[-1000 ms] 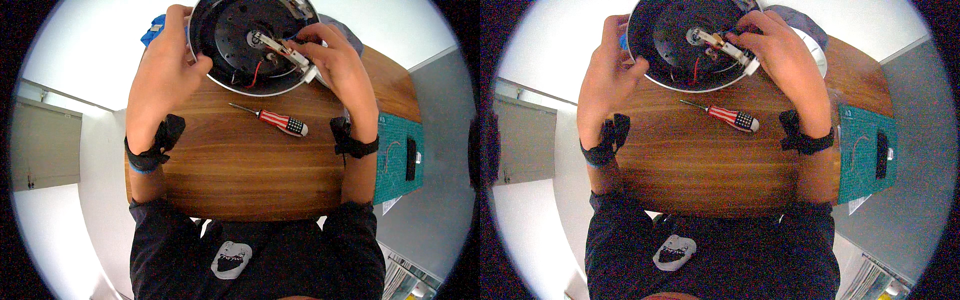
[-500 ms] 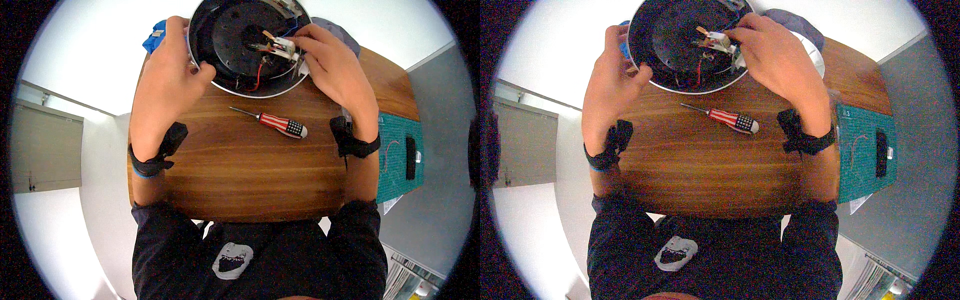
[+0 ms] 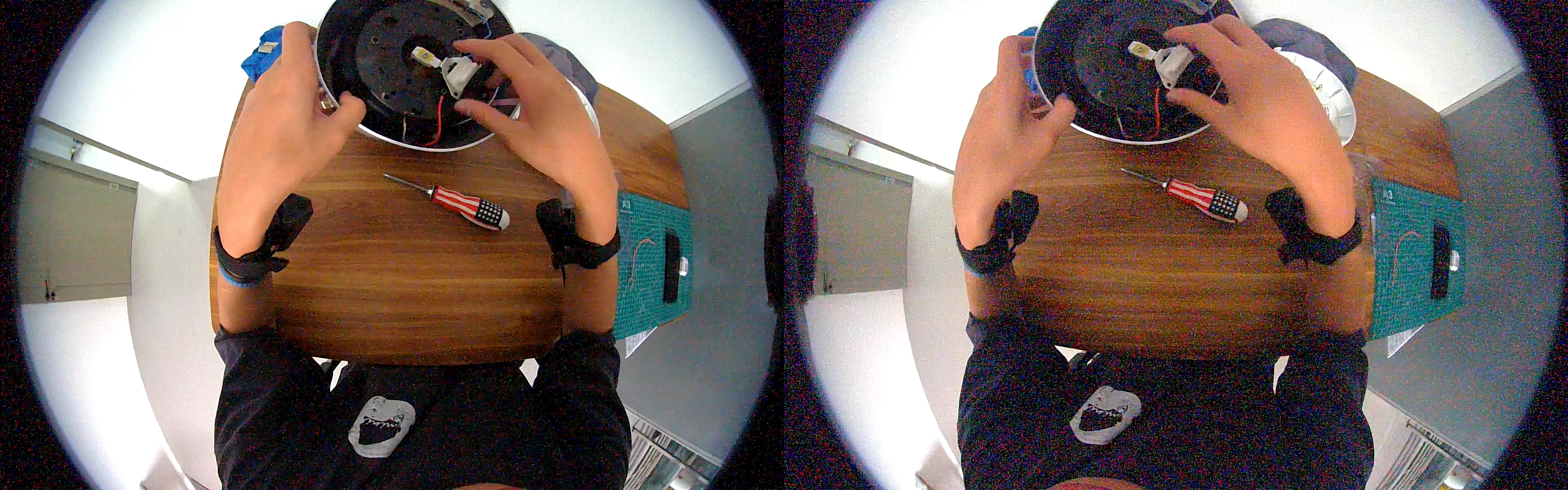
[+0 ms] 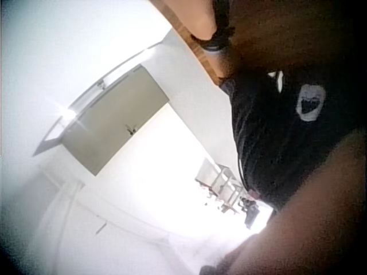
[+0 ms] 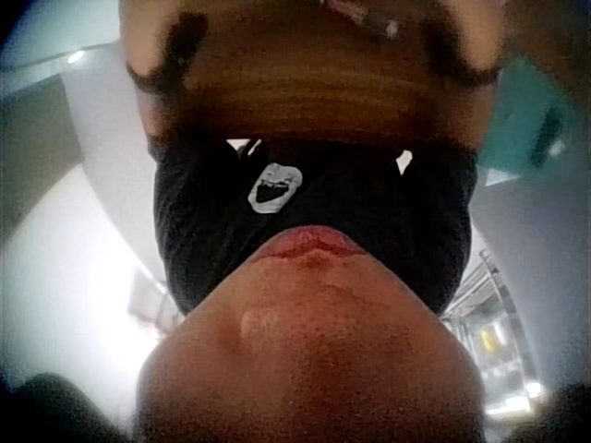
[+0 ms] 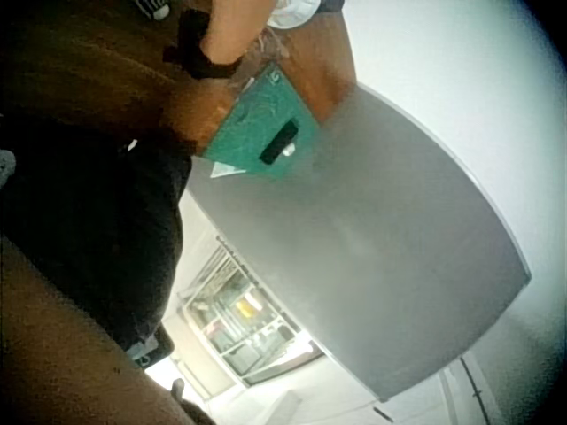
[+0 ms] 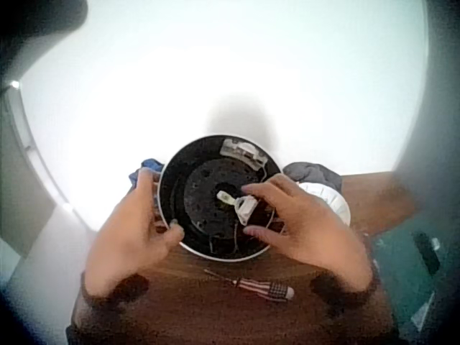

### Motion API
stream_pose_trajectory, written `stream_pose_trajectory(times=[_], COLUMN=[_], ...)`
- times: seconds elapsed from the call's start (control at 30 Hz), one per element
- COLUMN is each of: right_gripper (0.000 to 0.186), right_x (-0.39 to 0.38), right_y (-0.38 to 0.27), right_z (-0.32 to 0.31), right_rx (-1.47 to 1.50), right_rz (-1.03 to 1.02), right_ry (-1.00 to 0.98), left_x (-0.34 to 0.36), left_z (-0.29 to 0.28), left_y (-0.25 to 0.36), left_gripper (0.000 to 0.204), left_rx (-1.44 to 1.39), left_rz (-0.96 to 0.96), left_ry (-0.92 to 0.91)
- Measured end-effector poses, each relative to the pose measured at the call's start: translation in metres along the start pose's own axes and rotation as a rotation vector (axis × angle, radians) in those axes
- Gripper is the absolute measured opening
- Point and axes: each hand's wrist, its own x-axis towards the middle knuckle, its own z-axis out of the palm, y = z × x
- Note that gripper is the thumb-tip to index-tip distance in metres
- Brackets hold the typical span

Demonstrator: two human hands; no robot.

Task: The person uses a screwdriver to loosen screws on the internal wiring of a white cylindrical appliance. They then disconnect wires and remove a component from the unit, placing it on the table.

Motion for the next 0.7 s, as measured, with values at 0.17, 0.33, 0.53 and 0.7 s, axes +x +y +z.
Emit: stream_pose_trajectory(times=[0.17, 0.33, 0.53, 0.7], right_gripper=[0.043, 0.035, 0.035, 0.039], right_x=[0.002, 0.008, 0.017, 0.011], right_y=[0.014, 0.016, 0.006, -0.014], right_z=[0.013, 0.016, 0.0, 0.0], right_rx=[0.006, -0.086, -0.033, -0.035], right_rz=[-0.113, -0.176, -0.263, -0.255], right_ry=[0.024, 0.114, 0.025, 0.037], left_x=[-0.001, -0.003, -0.006, -0.007], left_z=[0.001, 0.004, 0.01, 0.009], left_y=[-0.003, 0.003, 0.008, 0.008], left_gripper=[0.056, 0.056, 0.054, 0.058], left_rx=[-0.023, -0.057, -0.101, -0.069], left_rz=[0.022, 0.026, 0.115, 0.156], left_ry=[-0.006, -0.02, 0.059, 0.098])
